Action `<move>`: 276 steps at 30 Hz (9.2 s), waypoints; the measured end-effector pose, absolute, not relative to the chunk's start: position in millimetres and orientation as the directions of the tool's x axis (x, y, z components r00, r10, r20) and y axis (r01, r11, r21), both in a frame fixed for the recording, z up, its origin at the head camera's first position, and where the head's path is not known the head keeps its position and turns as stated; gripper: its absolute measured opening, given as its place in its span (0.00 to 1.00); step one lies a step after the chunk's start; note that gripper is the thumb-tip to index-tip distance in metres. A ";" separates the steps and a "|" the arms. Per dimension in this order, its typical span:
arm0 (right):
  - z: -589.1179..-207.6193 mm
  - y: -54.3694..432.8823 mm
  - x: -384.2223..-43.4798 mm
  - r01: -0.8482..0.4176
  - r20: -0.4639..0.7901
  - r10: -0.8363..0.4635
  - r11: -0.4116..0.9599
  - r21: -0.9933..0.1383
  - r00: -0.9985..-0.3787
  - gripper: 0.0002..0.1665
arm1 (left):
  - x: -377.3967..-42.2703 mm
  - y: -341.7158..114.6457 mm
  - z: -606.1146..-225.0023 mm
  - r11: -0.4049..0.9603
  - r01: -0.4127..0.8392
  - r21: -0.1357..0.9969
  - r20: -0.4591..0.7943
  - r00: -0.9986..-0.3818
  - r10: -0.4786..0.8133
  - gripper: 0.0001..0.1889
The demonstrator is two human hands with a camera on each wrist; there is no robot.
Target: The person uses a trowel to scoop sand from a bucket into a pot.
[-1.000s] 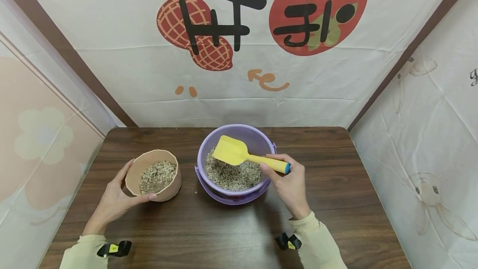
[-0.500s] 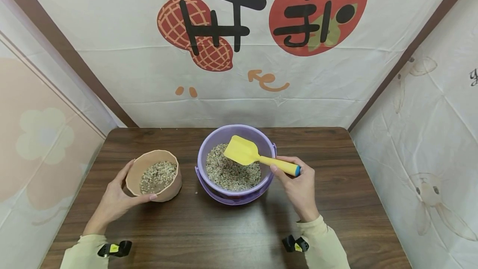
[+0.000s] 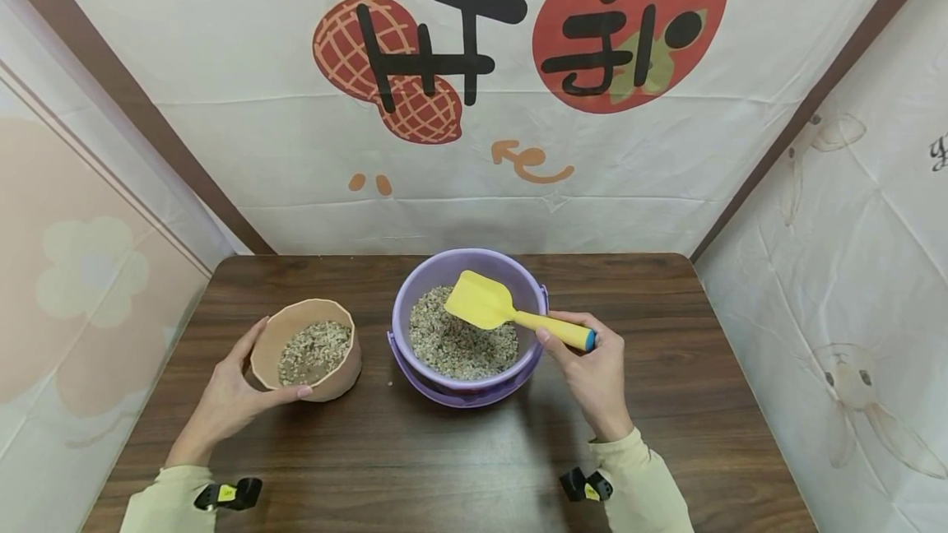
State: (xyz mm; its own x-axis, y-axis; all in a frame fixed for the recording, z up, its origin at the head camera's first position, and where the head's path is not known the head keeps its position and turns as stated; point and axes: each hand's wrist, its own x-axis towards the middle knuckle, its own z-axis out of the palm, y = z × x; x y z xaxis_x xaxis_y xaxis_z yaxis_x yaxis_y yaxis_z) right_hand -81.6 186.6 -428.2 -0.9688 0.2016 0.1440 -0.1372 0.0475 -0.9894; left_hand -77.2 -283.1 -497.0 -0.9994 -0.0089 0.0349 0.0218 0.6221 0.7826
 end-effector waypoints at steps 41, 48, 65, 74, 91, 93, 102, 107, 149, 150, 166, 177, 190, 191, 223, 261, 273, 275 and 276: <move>-429.0 191.3 -80.2 -0.101 0.123 0.209 0.115 -0.988 -0.970 0.18 | -112.4 -149.6 -451.0 0.541 0.250 0.803 0.077 -0.944 0.321 0.75; -430.5 192.6 -80.2 -0.091 0.120 0.206 0.143 -0.985 -0.971 0.18 | -118.8 -141.2 -458.2 0.538 0.257 0.803 0.076 -0.939 0.335 0.77; -416.9 204.7 -84.2 -0.101 0.137 0.059 0.407 -0.908 -0.989 0.19 | -124.0 -138.6 -464.1 0.518 0.291 0.804 0.118 -0.933 0.340 0.75; -406.4 206.2 -94.0 -0.178 0.184 -0.036 0.496 -0.850 -0.982 0.13 | -123.5 -138.8 -462.7 0.513 0.284 0.810 0.111 -0.933 0.341 0.74; -401.6 173.8 -116.0 -0.159 0.140 -0.081 0.630 -0.760 -0.987 0.11 | -123.2 -139.2 -463.8 0.530 0.268 0.804 0.096 -0.939 0.330 0.74; -402.9 171.4 -119.2 -0.158 0.145 -0.073 0.634 -0.757 -0.987 0.11 | -123.3 -139.0 -463.8 0.528 0.272 0.804 0.101 -0.939 0.329 0.74; -408.9 165.6 -132.0 -0.139 0.139 -0.048 0.603 -0.785 -0.989 0.11 | -123.1 -138.2 -463.6 0.523 0.268 0.809 0.101 -0.940 0.326 0.75; -409.5 165.6 -135.0 -0.151 0.148 -0.055 0.589 -0.794 -0.988 0.10 | -122.9 -138.0 -464.6 0.506 0.254 0.824 0.093 -0.942 0.323 0.75; -414.0 170.3 -148.9 -0.200 0.118 -0.180 0.551 -0.810 -0.977 0.10 | -125.4 -136.5 -465.5 0.480 0.266 0.836 0.107 -0.937 0.332 0.74; -413.2 170.0 -149.4 -0.198 0.113 -0.181 0.564 -0.802 -0.977 0.10 | -125.4 -136.5 -465.2 0.480 0.264 0.836 0.105 -0.937 0.332 0.74; -410.5 169.6 -150.2 -0.213 0.119 -0.202 0.552 -0.806 -0.972 0.08 | -125.0 -137.1 -463.4 0.494 0.254 0.831 0.092 -0.940 0.330 0.75; -414.3 169.5 -150.0 -0.210 0.103 -0.241 0.477 -0.854 -0.965 0.10 | -125.4 -137.2 -464.6 0.490 0.261 0.832 0.100 -0.938 0.331 0.75; -414.2 170.5 -147.4 -0.194 0.065 -0.302 0.420 -0.886 -0.951 0.10 | -124.7 -137.1 -462.8 0.491 0.260 0.831 0.097 -0.938 0.332 0.75; -413.6 170.3 -147.2 -0.200 0.067 -0.299 0.439 -0.876 -0.952 0.10 | -124.9 -136.9 -462.8 0.491 0.258 0.832 0.095 -0.938 0.332 0.75; -417.2 170.3 -134.9 -0.190 0.071 -0.263 0.461 -0.867 -0.962 0.12 | -125.3 -137.3 -465.8 0.484 0.271 0.832 0.110 -0.936 0.334 0.74; -418.0 189.7 -104.7 -0.064 0.064 -0.054 -0.006 -0.998 -0.996 0.22 | -123.1 -136.9 -464.1 0.501 0.265 0.824 0.106 -0.941 0.323 0.75; -409.3 197.8 -95.4 -0.106 0.105 0.018 -0.061 -0.992 -0.994 0.20 | -122.8 -137.3 -463.8 0.507 0.262 0.821 0.102 -0.941 0.322 0.75; -408.1 198.9 -94.8 -0.115 0.113 0.031 -0.066 -0.991 -0.993 0.19 | -123.0 -137.1 -464.2 0.506 0.264 0.821 0.104 -0.941 0.322 0.75; -407.6 199.5 -94.5 -0.118 0.116 0.037 -0.068 -0.991 -0.993 0.19 | -123.2 -137.0 -464.4 0.505 0.263 0.822 0.104 -0.941 0.322 0.75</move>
